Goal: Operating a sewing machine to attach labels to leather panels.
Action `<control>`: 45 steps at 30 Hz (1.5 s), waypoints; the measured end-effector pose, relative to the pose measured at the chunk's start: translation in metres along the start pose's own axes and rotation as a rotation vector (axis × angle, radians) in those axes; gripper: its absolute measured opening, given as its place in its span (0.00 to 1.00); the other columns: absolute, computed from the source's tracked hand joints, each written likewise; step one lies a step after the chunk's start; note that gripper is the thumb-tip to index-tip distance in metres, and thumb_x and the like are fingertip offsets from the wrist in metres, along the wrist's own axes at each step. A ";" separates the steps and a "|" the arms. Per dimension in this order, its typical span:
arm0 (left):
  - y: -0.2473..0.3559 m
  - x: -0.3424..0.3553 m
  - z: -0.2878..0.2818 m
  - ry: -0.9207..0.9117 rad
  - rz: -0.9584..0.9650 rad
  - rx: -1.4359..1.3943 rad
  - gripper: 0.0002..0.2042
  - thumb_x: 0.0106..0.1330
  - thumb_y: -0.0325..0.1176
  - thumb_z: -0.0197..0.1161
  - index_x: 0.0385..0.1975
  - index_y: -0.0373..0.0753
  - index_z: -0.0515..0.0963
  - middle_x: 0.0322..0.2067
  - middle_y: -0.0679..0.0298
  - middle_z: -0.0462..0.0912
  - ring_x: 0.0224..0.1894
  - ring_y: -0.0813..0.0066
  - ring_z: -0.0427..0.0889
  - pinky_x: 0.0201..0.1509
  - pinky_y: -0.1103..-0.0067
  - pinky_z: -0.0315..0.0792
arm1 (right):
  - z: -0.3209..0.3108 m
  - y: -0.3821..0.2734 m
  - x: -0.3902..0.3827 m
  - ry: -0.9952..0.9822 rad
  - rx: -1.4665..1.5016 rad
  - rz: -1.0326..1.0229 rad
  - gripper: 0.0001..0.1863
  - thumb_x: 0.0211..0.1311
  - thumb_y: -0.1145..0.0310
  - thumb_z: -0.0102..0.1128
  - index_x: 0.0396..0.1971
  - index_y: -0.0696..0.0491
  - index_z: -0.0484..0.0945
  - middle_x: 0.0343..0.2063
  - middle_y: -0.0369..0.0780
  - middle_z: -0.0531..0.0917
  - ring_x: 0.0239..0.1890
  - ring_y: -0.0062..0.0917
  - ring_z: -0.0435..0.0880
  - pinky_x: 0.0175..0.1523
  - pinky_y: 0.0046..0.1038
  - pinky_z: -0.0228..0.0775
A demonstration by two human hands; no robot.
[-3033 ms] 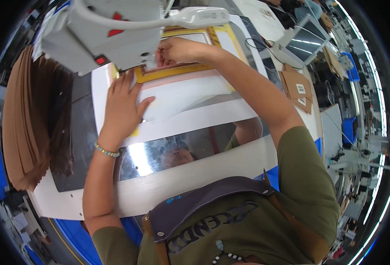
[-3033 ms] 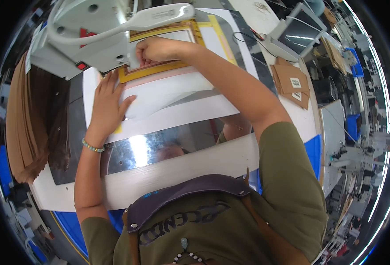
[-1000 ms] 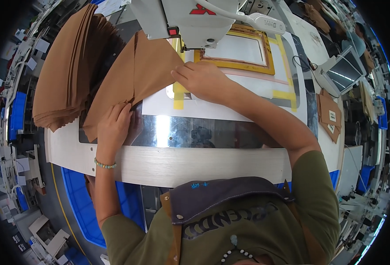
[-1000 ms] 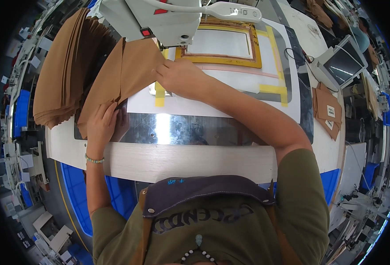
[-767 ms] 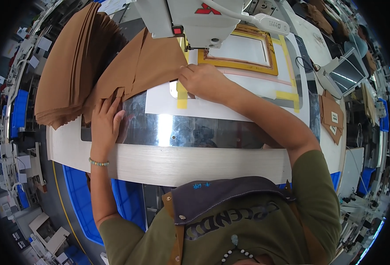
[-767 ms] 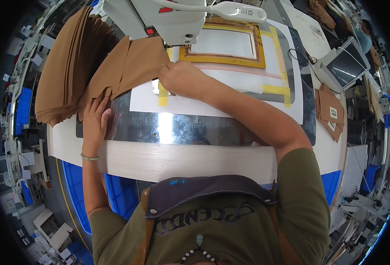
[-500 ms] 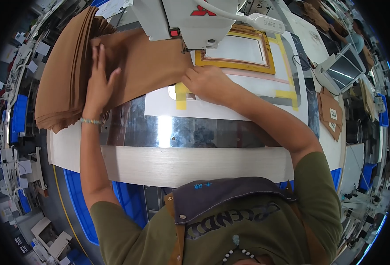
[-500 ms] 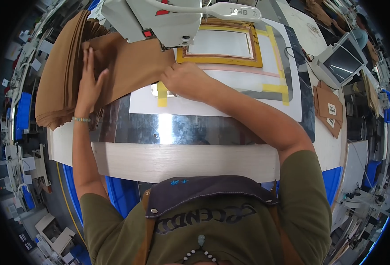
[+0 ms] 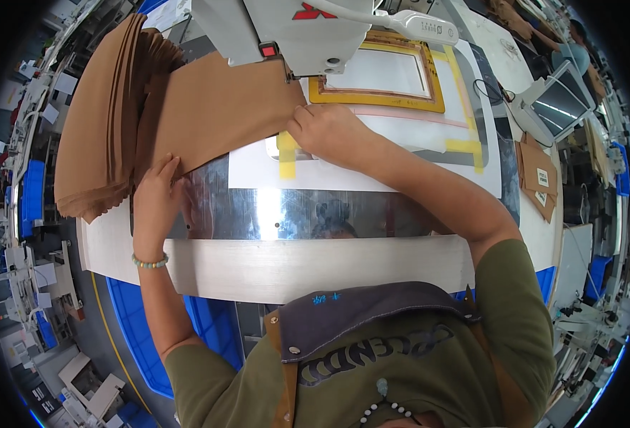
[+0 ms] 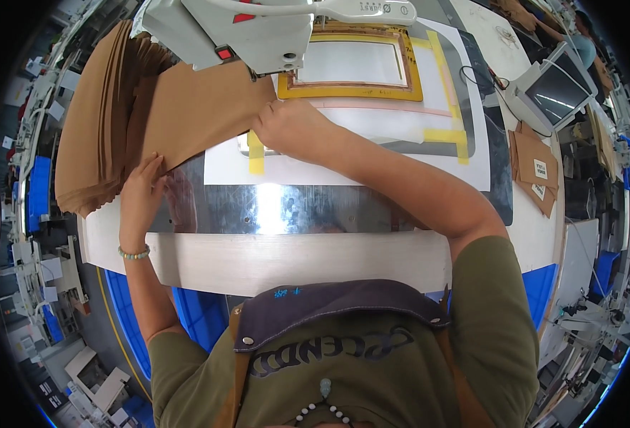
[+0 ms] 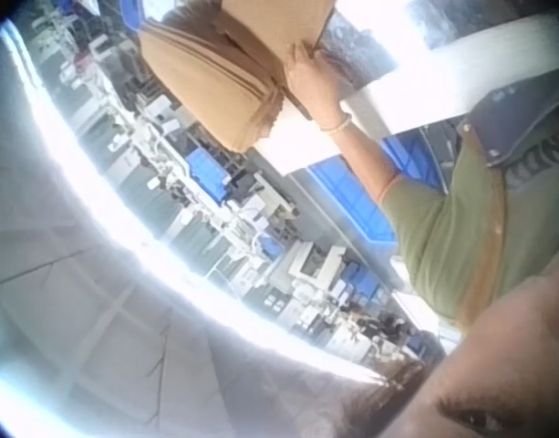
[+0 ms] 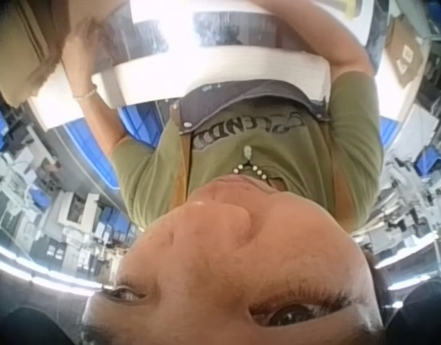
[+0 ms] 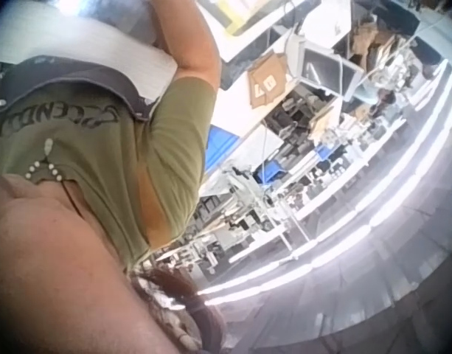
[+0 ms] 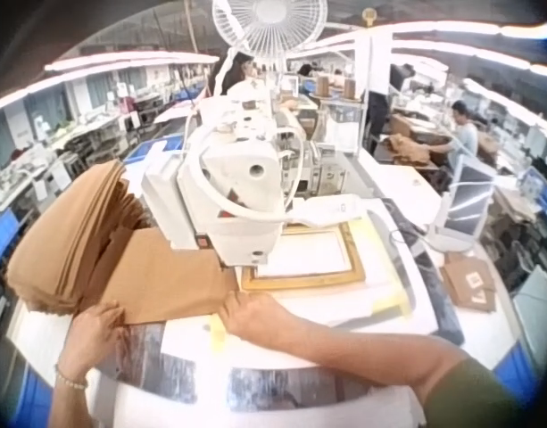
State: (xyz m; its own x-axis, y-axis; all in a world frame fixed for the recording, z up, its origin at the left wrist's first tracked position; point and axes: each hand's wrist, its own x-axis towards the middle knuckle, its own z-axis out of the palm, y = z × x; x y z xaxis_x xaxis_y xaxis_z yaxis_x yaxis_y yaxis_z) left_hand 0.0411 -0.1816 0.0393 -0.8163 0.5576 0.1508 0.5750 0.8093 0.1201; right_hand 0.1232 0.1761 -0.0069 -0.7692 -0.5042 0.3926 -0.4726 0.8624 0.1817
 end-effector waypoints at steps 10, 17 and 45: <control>-0.016 0.091 0.020 0.198 0.264 -0.151 0.18 0.78 0.29 0.60 0.65 0.33 0.79 0.66 0.49 0.80 0.69 0.46 0.77 0.72 0.62 0.73 | 0.001 0.016 -0.015 0.006 0.034 -0.064 0.07 0.60 0.74 0.65 0.38 0.55 0.81 0.42 0.44 0.86 0.47 0.33 0.89 0.48 0.31 0.85; -0.077 0.144 0.073 0.176 0.151 0.123 0.30 0.83 0.54 0.52 0.73 0.37 0.74 0.75 0.50 0.72 0.74 0.46 0.73 0.75 0.59 0.70 | -0.007 0.021 -0.015 0.106 0.167 -0.182 0.04 0.62 0.75 0.63 0.35 0.54 0.78 0.38 0.40 0.83 0.46 0.33 0.87 0.46 0.34 0.85; -0.014 -0.001 0.036 0.317 -0.060 0.473 0.32 0.78 0.62 0.57 0.55 0.33 0.84 0.48 0.45 0.88 0.52 0.44 0.85 0.52 0.60 0.81 | -0.049 0.034 -0.048 0.040 0.153 -0.029 0.07 0.59 0.77 0.64 0.38 0.56 0.81 0.46 0.42 0.89 0.51 0.35 0.89 0.53 0.34 0.84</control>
State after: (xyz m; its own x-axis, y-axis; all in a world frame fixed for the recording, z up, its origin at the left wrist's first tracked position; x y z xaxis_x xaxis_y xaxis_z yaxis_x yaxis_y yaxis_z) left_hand 0.0322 -0.1865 0.0019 -0.7482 0.4846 0.4532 0.3814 0.8731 -0.3038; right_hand 0.1653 0.2322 0.0247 -0.7381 -0.5238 0.4253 -0.5566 0.8289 0.0549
